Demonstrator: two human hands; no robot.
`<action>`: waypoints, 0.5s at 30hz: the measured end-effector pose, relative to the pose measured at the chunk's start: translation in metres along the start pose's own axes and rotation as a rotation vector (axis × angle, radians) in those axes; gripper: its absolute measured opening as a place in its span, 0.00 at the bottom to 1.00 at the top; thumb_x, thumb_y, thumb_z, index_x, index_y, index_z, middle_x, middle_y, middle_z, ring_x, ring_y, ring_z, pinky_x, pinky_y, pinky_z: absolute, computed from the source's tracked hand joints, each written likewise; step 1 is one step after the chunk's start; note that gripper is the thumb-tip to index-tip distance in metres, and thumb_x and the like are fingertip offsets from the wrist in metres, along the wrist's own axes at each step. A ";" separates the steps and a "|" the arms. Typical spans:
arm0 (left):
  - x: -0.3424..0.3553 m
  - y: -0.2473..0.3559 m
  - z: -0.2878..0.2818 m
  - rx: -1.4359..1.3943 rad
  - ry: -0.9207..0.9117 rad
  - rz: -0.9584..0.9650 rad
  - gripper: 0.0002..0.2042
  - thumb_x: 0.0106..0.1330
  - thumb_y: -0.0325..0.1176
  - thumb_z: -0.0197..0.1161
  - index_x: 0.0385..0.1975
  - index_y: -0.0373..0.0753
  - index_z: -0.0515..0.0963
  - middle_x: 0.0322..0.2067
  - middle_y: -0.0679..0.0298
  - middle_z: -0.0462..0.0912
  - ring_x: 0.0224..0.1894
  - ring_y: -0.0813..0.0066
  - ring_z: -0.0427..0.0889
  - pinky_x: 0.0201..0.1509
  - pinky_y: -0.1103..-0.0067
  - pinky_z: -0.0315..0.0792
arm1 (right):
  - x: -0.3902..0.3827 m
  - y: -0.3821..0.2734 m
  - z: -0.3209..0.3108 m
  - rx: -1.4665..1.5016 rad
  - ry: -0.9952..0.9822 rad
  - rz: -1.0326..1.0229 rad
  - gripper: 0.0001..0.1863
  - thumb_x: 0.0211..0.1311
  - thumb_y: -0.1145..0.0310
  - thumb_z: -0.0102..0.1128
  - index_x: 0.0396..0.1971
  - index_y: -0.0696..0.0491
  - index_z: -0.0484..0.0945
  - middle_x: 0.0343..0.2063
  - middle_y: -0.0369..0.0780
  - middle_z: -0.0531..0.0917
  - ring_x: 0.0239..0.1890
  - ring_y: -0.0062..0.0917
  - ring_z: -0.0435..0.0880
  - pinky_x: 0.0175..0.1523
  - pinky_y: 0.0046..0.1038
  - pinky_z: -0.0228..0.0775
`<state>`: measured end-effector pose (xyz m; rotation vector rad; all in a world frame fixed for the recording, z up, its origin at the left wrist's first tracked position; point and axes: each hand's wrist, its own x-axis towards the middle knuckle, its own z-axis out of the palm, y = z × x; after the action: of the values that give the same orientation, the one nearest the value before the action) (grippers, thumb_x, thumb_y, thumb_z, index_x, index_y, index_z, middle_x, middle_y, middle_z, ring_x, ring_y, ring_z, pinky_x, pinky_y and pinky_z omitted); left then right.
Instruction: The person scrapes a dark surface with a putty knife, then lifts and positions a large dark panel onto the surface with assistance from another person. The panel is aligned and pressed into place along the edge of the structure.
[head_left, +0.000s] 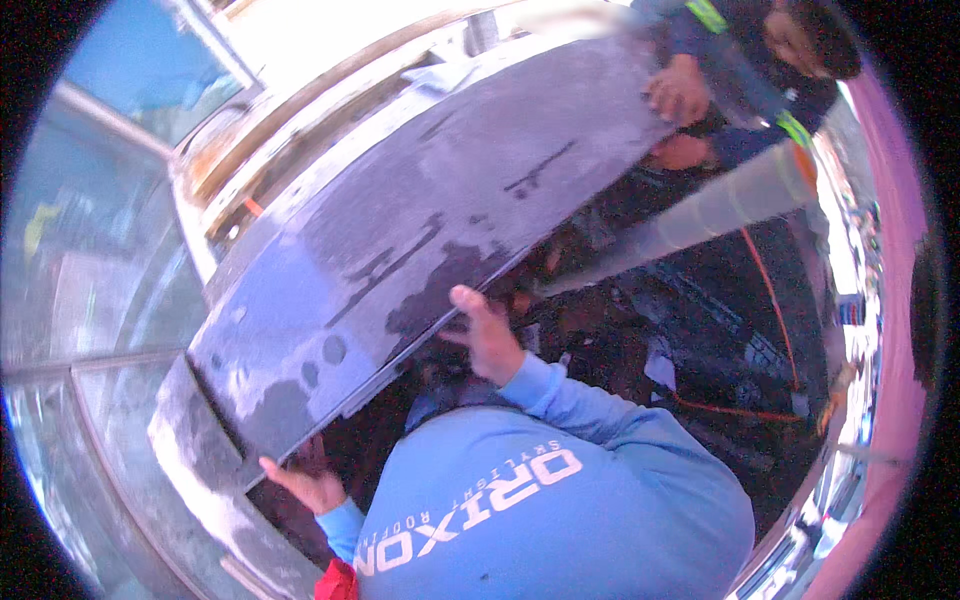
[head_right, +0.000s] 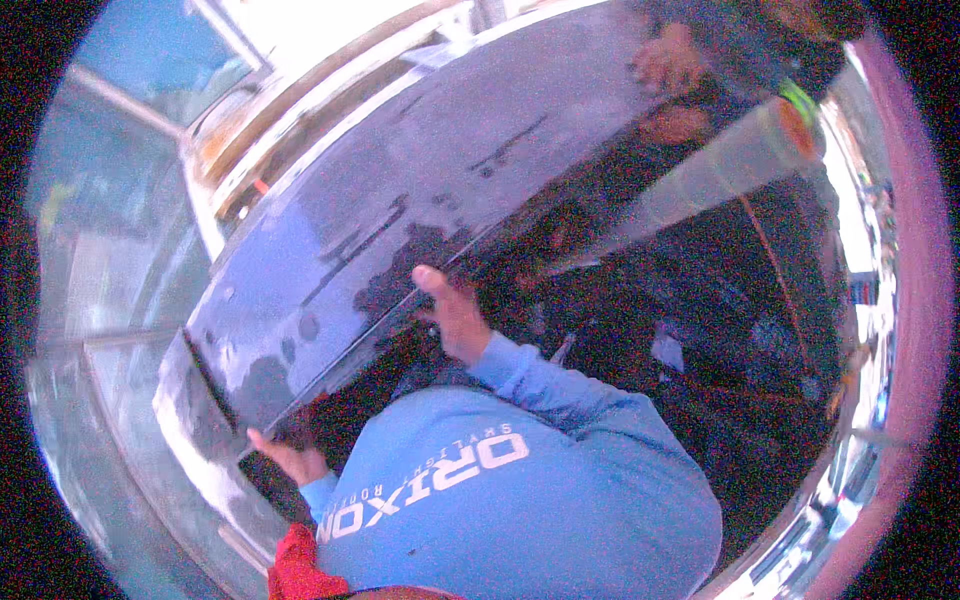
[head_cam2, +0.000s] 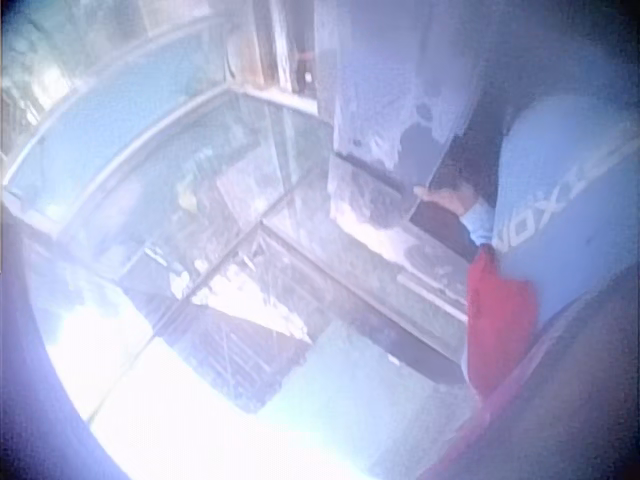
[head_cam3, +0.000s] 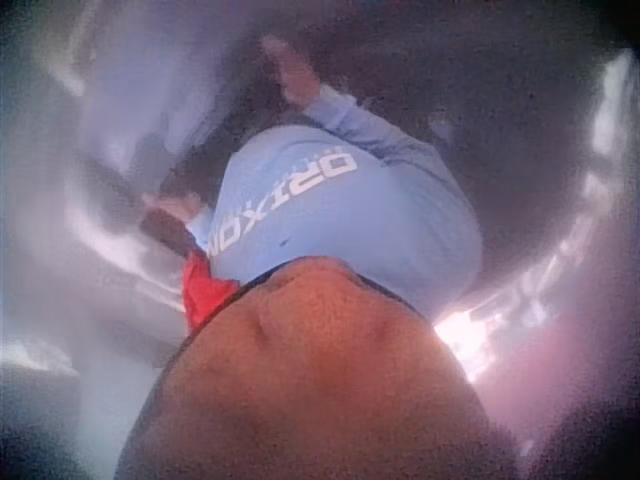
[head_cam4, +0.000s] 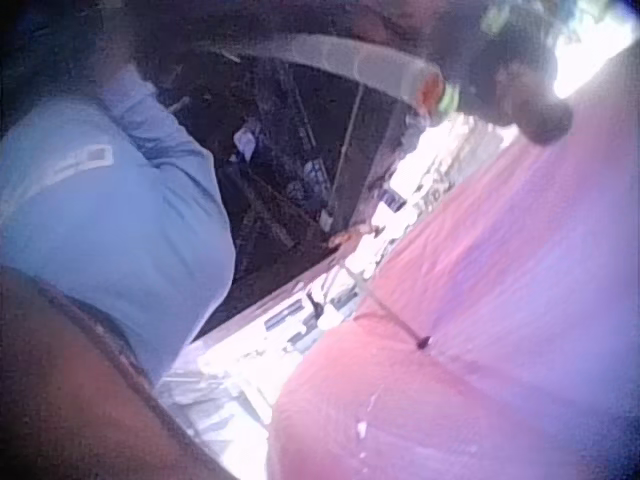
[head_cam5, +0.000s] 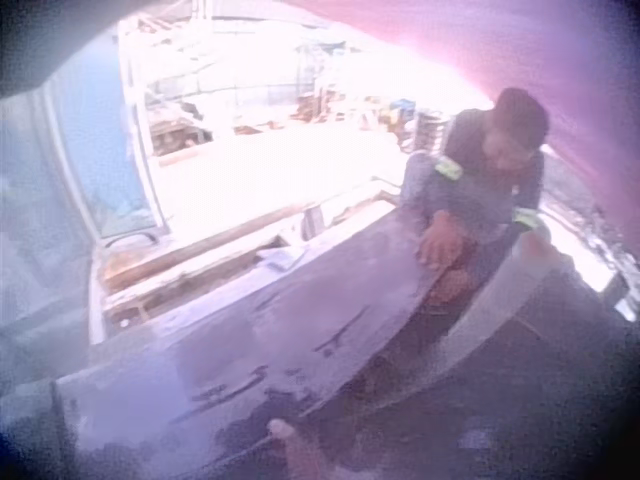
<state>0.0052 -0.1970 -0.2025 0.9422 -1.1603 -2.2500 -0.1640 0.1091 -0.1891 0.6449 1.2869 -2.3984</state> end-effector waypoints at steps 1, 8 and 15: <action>0.002 0.002 -0.008 -0.020 0.082 -0.034 0.38 0.64 0.68 0.54 0.66 0.47 0.64 0.62 0.60 0.69 0.60 0.59 0.71 0.61 0.60 0.68 | -0.001 -0.005 -0.001 -0.002 -0.066 0.030 0.28 0.62 0.46 0.61 0.56 0.47 0.73 0.54 0.35 0.76 0.58 0.29 0.74 0.60 0.48 0.69; 0.011 -0.012 0.000 0.166 0.196 0.031 0.41 0.63 0.67 0.56 0.67 0.41 0.62 0.64 0.56 0.67 0.62 0.56 0.68 0.64 0.59 0.65 | -0.013 -0.026 0.004 0.052 -0.142 0.004 0.30 0.58 0.47 0.66 0.57 0.46 0.73 0.53 0.35 0.77 0.58 0.27 0.74 0.58 0.48 0.68; 0.025 -0.024 0.009 0.161 0.190 -0.014 0.42 0.62 0.66 0.57 0.68 0.40 0.60 0.66 0.55 0.64 0.64 0.55 0.67 0.68 0.59 0.61 | -0.009 -0.020 0.002 0.063 -0.113 -0.003 0.35 0.58 0.48 0.65 0.62 0.47 0.66 0.57 0.38 0.74 0.59 0.32 0.73 0.58 0.50 0.67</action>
<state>-0.0198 -0.1951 -0.2281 1.2013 -1.2651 -2.0490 -0.1671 0.1186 -0.1700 0.5172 1.1714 -2.4481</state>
